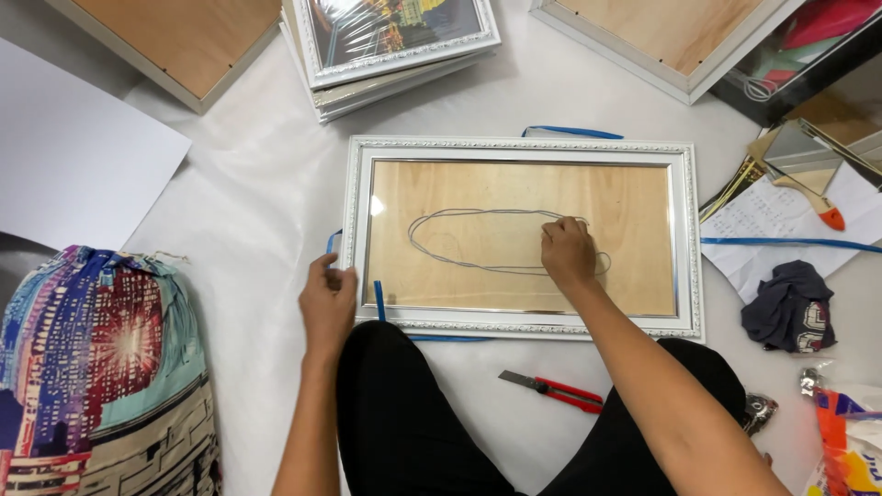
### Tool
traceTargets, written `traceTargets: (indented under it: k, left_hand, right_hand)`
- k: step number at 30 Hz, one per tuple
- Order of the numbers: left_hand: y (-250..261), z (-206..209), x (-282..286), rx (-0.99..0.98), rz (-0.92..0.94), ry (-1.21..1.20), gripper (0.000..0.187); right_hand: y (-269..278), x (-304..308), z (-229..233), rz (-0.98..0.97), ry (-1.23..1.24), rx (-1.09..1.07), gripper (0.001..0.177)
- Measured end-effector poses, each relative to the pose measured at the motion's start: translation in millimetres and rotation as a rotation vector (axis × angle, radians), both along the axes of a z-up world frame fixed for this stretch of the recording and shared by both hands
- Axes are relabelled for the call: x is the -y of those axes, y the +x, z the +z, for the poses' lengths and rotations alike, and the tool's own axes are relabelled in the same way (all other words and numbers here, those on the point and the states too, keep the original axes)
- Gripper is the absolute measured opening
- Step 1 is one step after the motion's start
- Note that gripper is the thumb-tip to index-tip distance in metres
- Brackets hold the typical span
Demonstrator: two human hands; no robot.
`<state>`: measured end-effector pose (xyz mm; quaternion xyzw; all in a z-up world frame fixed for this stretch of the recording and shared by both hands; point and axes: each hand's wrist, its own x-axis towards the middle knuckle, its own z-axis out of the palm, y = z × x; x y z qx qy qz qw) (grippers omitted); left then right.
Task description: Cutting plastic straps and cleaning the back of a picture frame with a brush and cloth
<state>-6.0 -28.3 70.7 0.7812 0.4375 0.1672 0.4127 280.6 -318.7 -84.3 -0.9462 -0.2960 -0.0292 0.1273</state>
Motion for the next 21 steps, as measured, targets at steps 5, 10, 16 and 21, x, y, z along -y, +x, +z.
traceTargets:
  k: [5, 10, 16, 21]
  left_hand:
    - [75.5, -23.1, 44.1, 0.014, 0.055, -0.100, 0.057]
    - [82.0, -110.8, 37.1, -0.305, -0.088, 0.360, 0.080]
    - [95.3, -77.4, 39.5, -0.602, -0.076, 0.164, 0.104]
    - [111.3, -99.7, 60.2, -0.727, -0.622, 0.266, 0.114]
  right_hand:
    - [6.4, 16.4, -4.3, 0.130, -0.041, 0.203, 0.013]
    - [9.2, 26.8, -24.0, 0.183, -0.187, 0.400, 0.007]
    - [-0.9, 67.2, 65.2, -0.177, 0.039, -0.323, 0.040]
    - [-3.6, 182.3, 114.8, -0.506, 0.442, -0.494, 0.033]
